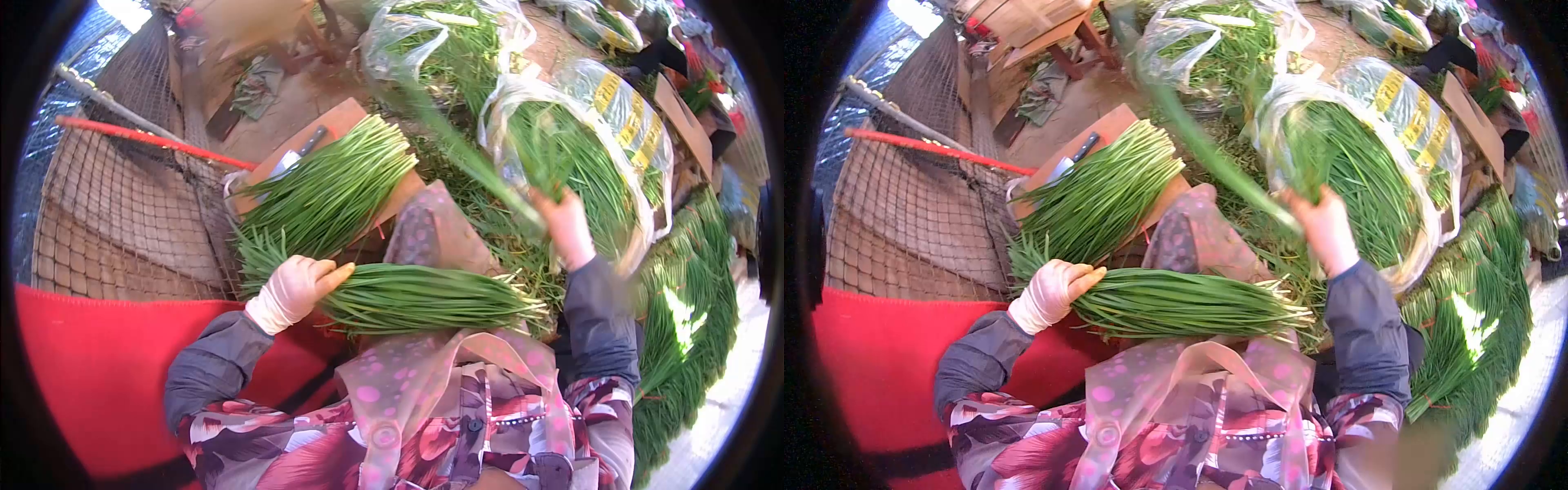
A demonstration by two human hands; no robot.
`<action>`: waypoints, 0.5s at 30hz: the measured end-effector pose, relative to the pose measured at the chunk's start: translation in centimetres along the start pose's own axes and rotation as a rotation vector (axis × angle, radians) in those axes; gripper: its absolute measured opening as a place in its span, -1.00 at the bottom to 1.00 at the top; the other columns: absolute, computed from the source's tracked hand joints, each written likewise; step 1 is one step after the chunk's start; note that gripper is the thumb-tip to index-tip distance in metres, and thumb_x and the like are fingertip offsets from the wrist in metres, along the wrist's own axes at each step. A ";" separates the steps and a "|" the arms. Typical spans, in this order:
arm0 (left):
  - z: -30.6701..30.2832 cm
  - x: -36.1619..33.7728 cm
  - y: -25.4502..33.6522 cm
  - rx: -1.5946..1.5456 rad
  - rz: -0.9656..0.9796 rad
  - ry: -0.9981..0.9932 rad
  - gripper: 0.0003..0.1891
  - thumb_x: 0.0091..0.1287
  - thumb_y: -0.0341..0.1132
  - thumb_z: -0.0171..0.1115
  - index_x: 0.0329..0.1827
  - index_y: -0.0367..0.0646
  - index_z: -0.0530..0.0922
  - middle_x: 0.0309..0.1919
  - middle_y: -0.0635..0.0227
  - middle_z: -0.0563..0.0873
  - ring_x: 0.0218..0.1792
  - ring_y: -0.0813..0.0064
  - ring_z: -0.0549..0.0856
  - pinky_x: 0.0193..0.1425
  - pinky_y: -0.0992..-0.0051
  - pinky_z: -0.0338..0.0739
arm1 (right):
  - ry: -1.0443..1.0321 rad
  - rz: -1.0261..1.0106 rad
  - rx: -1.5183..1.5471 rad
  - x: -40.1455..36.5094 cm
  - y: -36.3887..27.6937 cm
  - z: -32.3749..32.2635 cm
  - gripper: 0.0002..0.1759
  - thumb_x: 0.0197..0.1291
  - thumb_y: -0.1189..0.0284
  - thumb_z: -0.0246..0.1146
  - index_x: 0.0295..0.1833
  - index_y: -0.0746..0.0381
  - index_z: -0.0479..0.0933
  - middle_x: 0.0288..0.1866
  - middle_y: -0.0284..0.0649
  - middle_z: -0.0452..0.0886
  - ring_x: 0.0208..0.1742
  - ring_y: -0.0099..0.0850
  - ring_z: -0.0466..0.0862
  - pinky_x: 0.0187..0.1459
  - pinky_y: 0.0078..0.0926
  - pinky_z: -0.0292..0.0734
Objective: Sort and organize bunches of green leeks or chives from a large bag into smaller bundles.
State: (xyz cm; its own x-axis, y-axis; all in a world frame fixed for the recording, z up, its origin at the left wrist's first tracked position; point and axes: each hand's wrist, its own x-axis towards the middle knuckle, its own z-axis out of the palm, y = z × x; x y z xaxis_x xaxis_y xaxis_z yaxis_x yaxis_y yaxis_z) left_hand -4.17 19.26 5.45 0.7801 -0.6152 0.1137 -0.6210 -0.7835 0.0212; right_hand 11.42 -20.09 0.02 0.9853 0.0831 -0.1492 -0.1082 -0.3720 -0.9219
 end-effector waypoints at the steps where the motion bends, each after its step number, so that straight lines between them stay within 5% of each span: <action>1: 0.2 -0.1 0.2 -0.002 -0.013 -0.007 -0.44 0.12 -0.46 0.12 0.28 0.00 0.50 -0.25 0.36 0.64 -0.33 0.35 0.63 -0.21 0.40 0.53 | -0.042 -0.010 -0.098 -1.1 1.1 1.1 -0.56 0.15 0.25 0.38 0.00 0.37 0.56 -0.36 -0.22 0.68 -0.47 -0.52 0.59 -0.41 -0.51 0.49; 3: 0.6 -0.2 0.2 -0.109 -0.094 -0.012 -0.35 0.11 -0.52 0.09 0.38 -0.01 0.39 -0.24 0.32 0.65 -0.32 0.31 0.63 -0.21 0.38 0.53 | -0.157 0.032 -0.162 -1.6 4.2 1.1 -0.59 0.14 0.28 0.38 -0.02 0.37 0.57 -0.40 -0.23 0.67 -0.47 -0.53 0.58 -0.40 -0.50 0.48; 5: 1.6 0.0 -1.0 -0.286 -0.104 -0.012 -0.14 0.03 -0.59 0.13 0.51 -0.08 0.13 -0.21 0.11 0.64 -0.30 0.03 0.64 -0.23 0.19 0.54 | -0.227 0.077 -0.203 -1.8 5.9 0.3 -0.64 0.13 0.33 0.38 -0.06 0.36 0.59 -0.49 -0.26 0.63 -0.50 -0.54 0.55 -0.41 -0.49 0.46; 8: 2.5 1.7 -1.9 -0.357 -0.303 -0.329 0.03 0.02 -0.42 0.36 0.55 -0.15 -0.08 -0.03 -0.06 0.60 -0.04 -0.09 0.63 -0.06 0.13 0.56 | -0.238 0.124 -0.142 -1.2 5.4 -1.2 -0.64 0.12 0.32 0.38 -0.06 0.35 0.59 -0.53 -0.27 0.61 -0.54 -0.57 0.53 -0.43 -0.52 0.44; 12: 3.3 4.5 -2.4 -0.443 -0.368 -0.448 0.13 -0.03 -0.22 0.48 0.57 -0.09 -0.10 0.10 -0.10 0.46 -0.03 -0.14 0.61 -0.03 0.10 0.55 | -0.270 0.096 -0.282 -1.4 4.5 -2.7 -0.65 0.12 0.34 0.38 -0.05 0.34 0.59 -0.52 -0.30 0.61 -0.52 -0.59 0.52 -0.42 -0.53 0.44; 15: 5.6 4.8 -3.3 -0.440 -0.196 -0.419 -0.01 -0.04 -0.21 0.47 0.51 -0.07 0.13 0.13 -0.02 0.46 0.00 -0.07 0.61 0.01 0.17 0.57 | -0.289 0.118 -0.212 -2.0 5.1 -3.4 -0.62 0.11 0.32 0.39 -0.04 0.35 0.59 -0.51 -0.26 0.61 -0.51 -0.60 0.53 -0.40 -0.54 0.45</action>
State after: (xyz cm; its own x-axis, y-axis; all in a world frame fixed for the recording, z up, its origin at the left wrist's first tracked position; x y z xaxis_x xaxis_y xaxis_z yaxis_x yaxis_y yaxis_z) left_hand 2.03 18.39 0.33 0.7907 -0.5155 -0.3302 -0.3668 -0.8308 0.4186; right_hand 9.37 -25.26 -3.15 0.8864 0.2751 -0.3724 -0.1589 -0.5748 -0.8027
